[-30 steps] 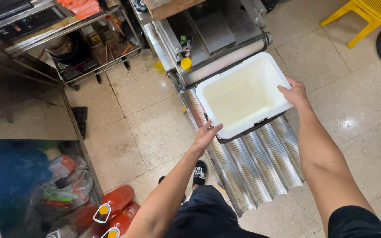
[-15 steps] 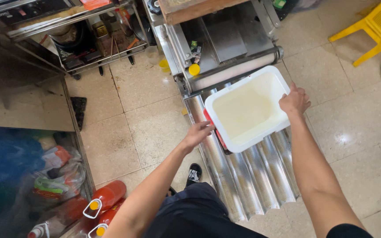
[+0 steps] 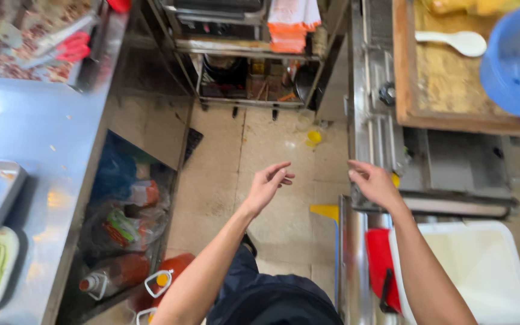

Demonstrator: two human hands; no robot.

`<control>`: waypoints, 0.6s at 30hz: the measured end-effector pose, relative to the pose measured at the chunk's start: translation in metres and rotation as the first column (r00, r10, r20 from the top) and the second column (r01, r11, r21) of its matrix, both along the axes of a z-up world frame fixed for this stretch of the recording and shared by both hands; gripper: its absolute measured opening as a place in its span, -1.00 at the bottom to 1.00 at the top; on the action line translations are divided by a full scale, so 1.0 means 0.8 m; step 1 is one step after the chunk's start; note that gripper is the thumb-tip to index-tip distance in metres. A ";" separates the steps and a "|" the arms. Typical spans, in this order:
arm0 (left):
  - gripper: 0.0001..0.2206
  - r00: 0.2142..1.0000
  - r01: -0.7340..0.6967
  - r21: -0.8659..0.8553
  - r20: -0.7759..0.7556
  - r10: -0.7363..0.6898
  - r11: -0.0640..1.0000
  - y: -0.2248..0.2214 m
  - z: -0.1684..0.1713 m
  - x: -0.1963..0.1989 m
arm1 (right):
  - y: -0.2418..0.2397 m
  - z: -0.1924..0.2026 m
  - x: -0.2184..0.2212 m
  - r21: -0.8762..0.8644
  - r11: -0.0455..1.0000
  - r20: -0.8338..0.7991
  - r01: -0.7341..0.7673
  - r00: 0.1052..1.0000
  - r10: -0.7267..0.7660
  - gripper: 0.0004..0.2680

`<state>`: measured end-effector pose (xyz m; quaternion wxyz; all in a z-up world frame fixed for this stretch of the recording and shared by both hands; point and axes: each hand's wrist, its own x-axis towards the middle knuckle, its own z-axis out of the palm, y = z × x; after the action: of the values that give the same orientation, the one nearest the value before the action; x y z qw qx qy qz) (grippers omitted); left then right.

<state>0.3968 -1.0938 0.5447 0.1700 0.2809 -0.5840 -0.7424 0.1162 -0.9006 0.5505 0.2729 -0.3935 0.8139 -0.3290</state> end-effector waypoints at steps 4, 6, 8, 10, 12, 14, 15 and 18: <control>-0.67 0.993 -0.091 -0.046 -0.078 0.087 0.995 -0.119 0.034 0.040 | -0.181 0.038 0.055 0.069 0.996 0.054 -0.063 0.997 0.059 -0.70; -0.69 0.979 -0.177 -0.064 -0.110 0.170 0.982 -0.181 0.055 0.057 | -0.261 0.054 0.064 0.126 0.988 0.036 -0.085 0.996 0.081 -0.70; -0.70 0.964 -0.255 -0.047 -0.093 0.250 0.966 -0.227 0.072 0.061 | -0.327 0.054 0.070 -0.044 0.993 0.139 -0.112 0.983 0.117 -0.71; -0.71 0.922 -0.387 -0.022 -0.011 0.387 0.922 -0.274 0.092 0.069 | -0.378 0.063 0.061 -0.145 0.981 0.190 -0.126 0.970 0.153 -0.72; -0.73 0.869 -0.493 -0.061 -0.082 0.488 0.868 -0.305 0.103 0.076 | -0.437 0.067 0.072 -0.189 0.969 0.229 -0.161 0.952 0.203 -0.73; -0.74 0.819 -0.565 -0.051 -0.156 0.552 0.824 -0.328 0.111 0.071 | -0.484 0.078 0.082 -0.219 0.960 0.296 -0.174 0.926 0.235 -0.76; -0.75 0.799 -0.585 -0.030 -0.190 0.570 0.811 -0.340 0.115 0.073 | -0.509 0.083 0.089 -0.234 0.954 0.330 -0.189 0.907 0.261 -0.77; -0.76 0.763 -0.642 -0.208 -0.259 0.592 0.737 -0.362 0.130 0.096 | -0.579 0.092 0.125 -0.219 0.926 0.368 -0.307 0.853 0.369 -0.80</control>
<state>0.4734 -1.3837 0.6484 0.4964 0.3650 -0.5402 -0.5732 0.2165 -1.3641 0.6239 0.4574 -0.4740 0.6305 -0.4106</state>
